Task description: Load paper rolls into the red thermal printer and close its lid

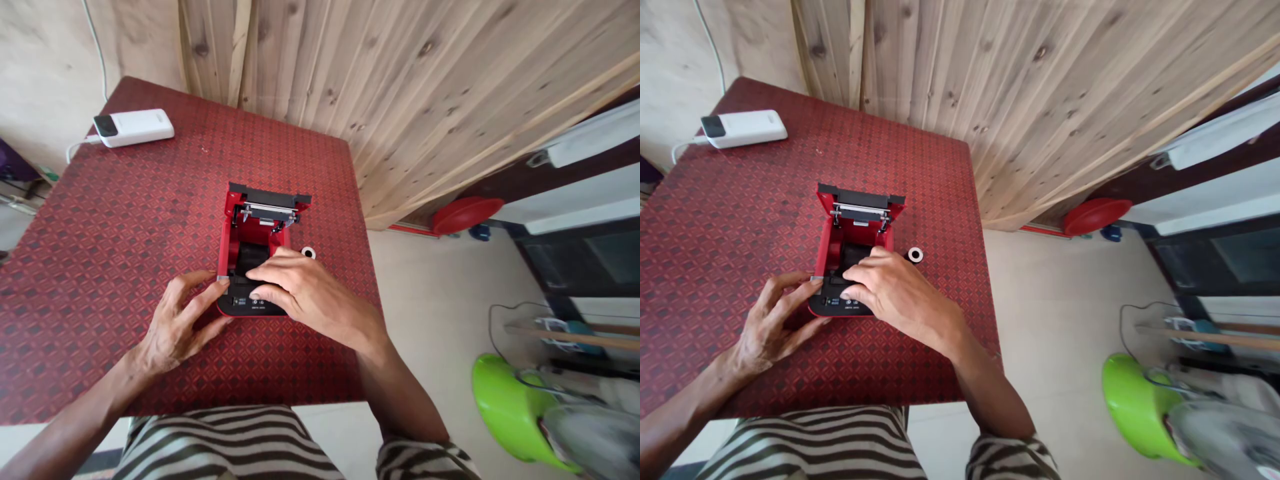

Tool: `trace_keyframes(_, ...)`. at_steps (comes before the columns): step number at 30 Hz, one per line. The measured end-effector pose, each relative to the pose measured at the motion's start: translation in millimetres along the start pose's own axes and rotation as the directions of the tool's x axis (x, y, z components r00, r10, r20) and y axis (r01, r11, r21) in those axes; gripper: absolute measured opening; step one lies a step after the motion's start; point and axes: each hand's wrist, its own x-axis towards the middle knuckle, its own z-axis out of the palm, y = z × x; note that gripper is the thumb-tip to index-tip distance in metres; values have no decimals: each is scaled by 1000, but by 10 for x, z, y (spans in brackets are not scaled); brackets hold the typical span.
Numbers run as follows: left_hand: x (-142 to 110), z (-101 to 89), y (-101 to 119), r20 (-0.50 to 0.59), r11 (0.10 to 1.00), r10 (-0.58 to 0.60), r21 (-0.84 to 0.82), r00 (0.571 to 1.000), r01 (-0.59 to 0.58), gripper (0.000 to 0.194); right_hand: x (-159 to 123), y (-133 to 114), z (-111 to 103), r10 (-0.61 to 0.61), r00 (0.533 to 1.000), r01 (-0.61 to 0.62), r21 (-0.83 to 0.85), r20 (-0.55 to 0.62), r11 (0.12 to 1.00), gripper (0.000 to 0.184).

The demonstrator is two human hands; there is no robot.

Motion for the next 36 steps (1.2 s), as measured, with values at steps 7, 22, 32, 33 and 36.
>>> trace_keyframes(7,249,-275,120,27,1000,5,7,1000,-5,66,-99,144,189,22,975,12,153,-219,988,16)
trace_keyframes(22,1206,-340,-24,130,998,55,-48,990,-50,63,-270,-47,490,-178,808,31,-261,-561,965,22)
trace_keyframes(32,687,-179,83,156,949,262,140,952,-284,72,-309,-63,648,-173,748,-29,-292,-641,956,17)
trace_keyframes(33,698,-176,85,156,946,264,149,952,-287,73,-318,-61,633,-163,746,-24,-271,-646,962,19)
trace_keyframes(36,721,-171,87,158,944,263,160,952,-288,73,-381,-29,559,-115,713,-34,-198,-692,980,27)
